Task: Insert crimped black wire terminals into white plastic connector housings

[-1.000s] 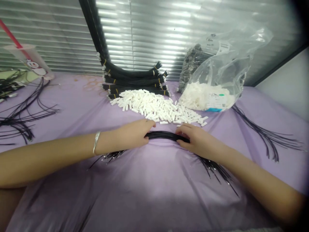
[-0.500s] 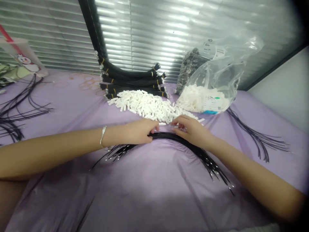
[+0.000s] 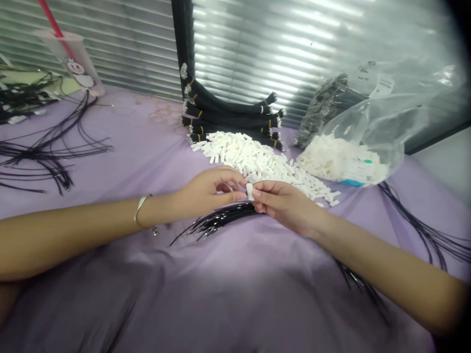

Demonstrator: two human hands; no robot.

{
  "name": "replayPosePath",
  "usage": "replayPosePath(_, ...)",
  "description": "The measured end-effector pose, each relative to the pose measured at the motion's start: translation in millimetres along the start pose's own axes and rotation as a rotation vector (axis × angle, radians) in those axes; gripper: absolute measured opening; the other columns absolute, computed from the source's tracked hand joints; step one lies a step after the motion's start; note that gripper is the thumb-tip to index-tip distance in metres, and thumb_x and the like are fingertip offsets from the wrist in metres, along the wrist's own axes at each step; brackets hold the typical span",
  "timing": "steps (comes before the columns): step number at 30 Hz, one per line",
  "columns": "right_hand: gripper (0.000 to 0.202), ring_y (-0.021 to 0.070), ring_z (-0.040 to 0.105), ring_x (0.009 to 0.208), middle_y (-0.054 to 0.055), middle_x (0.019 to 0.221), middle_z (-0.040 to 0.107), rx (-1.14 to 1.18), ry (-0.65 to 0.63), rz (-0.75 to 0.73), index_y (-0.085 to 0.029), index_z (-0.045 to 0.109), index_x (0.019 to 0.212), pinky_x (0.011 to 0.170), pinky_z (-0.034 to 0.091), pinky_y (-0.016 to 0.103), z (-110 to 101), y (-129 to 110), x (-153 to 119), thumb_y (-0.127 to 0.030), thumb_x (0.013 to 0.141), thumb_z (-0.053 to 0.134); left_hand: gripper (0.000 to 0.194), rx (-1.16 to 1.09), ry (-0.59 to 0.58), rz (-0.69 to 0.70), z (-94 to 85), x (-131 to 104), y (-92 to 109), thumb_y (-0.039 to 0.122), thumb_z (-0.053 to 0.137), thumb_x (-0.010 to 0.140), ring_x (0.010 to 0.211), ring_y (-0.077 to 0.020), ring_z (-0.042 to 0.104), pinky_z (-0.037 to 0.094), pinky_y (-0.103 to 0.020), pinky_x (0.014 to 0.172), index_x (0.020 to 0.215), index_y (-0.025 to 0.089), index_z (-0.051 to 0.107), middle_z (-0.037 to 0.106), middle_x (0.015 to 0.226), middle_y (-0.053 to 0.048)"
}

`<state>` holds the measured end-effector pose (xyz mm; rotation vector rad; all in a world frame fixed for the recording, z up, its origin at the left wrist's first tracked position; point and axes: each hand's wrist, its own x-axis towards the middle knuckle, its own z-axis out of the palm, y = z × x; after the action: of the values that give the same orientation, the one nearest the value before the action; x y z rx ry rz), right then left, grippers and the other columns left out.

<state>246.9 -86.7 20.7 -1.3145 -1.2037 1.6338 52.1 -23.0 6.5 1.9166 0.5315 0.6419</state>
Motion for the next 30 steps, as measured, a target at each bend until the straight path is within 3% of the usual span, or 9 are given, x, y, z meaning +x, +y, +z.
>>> replayPosePath(3,0.021,0.0063,0.044,0.061,-0.001,0.066,0.048,0.124,-0.066,0.071,-0.013,0.06,0.077,0.06,0.037,0.021,16.4,-3.8,4.0,-0.03,0.072,0.071,0.017,-0.293,0.042,-0.092,4.4,-10.4,9.3,0.023,0.06,0.081,0.079,-0.0111,0.06,0.05,-0.024,0.073,0.09,0.01,0.055,0.061,0.084,-0.006)
replayPosePath(6,0.022,0.0071,0.045,0.061,-0.001,0.069,0.051,0.017,-0.078,0.051,-0.015,0.06,0.083,0.058,0.038,0.022,22.0,-10.5,4.7,-0.033,0.074,0.068,0.013,-0.393,0.086,-0.086,2.3,-18.4,18.6,0.019,0.061,0.08,0.075,-0.0086,0.058,0.049,-0.021,0.07,0.086,0.01,0.054,0.059,0.081,-0.003)
replayPosePath(10,0.014,0.0089,0.046,0.06,0.0,0.071,0.054,-0.548,-0.025,-0.138,-0.018,0.057,0.084,0.054,0.037,0.023,25.2,-16.5,0.8,-0.03,0.08,0.061,0.009,-0.362,0.174,-0.125,-9.4,-20.3,16.4,0.015,0.06,0.08,0.061,-0.0044,0.052,0.044,-0.016,0.059,0.082,0.011,0.053,0.055,0.067,0.002)
replayPosePath(13,0.01,0.011,0.05,0.067,0.003,0.078,0.056,-1.031,-0.127,-0.409,-0.016,0.059,0.083,0.061,0.04,0.025,31.0,-10.3,-1.2,-0.02,0.085,0.051,0.011,-0.341,0.221,-0.203,-17.0,-15.8,3.2,0.015,0.06,0.08,0.059,-0.0044,0.054,0.045,-0.016,0.06,0.079,0.011,0.051,0.057,0.066,0.002)
replayPosePath(16,0.02,0.0151,0.053,0.078,0.008,0.086,0.056,-1.247,-0.241,-0.492,-0.013,0.06,0.085,0.072,0.042,0.03,36.2,2.1,0.2,-0.019,0.09,0.042,0.013,-0.383,0.246,-0.231,-19.1,-10.2,-12.5,0.018,0.061,0.079,0.058,-0.0042,0.054,0.046,-0.017,0.059,0.08,0.011,0.05,0.06,0.069,0.0)
replayPosePath(23,0.016,0.0164,0.05,0.086,0.008,0.092,0.054,-1.223,-0.231,-0.458,-0.013,0.059,0.087,0.078,0.041,0.031,37.0,10.9,2.9,-0.017,0.09,0.043,0.011,-0.426,0.231,-0.258,-15.5,-7.4,-21.0,0.014,0.061,0.078,0.058,-0.0036,0.054,0.046,-0.015,0.059,0.082,0.01,0.052,0.057,0.068,0.002)
replayPosePath(26,0.009,0.0124,0.049,0.081,0.005,0.089,0.053,-1.028,-0.203,-0.388,-0.014,0.055,0.084,0.072,0.04,0.026,34.2,9.5,3.9,-0.015,0.088,0.046,0.012,-0.434,0.191,-0.288,-12.7,-11.0,-14.3,0.015,0.061,0.078,0.062,-0.0041,0.056,0.047,-0.016,0.063,0.086,0.009,0.055,0.059,0.073,0.001)
replayPosePath(30,0.01,0.0097,0.045,0.068,0.0,0.075,0.052,-0.726,-0.052,-0.245,-0.016,0.052,0.085,0.061,0.037,0.024,28.1,12.2,8.4,-0.024,0.088,0.048,0.013,-0.509,0.118,-0.337,-5.4,-16.8,-6.6,0.019,0.06,0.08,0.068,-0.0057,0.058,0.048,-0.018,0.068,0.089,0.009,0.06,0.062,0.078,-0.001)
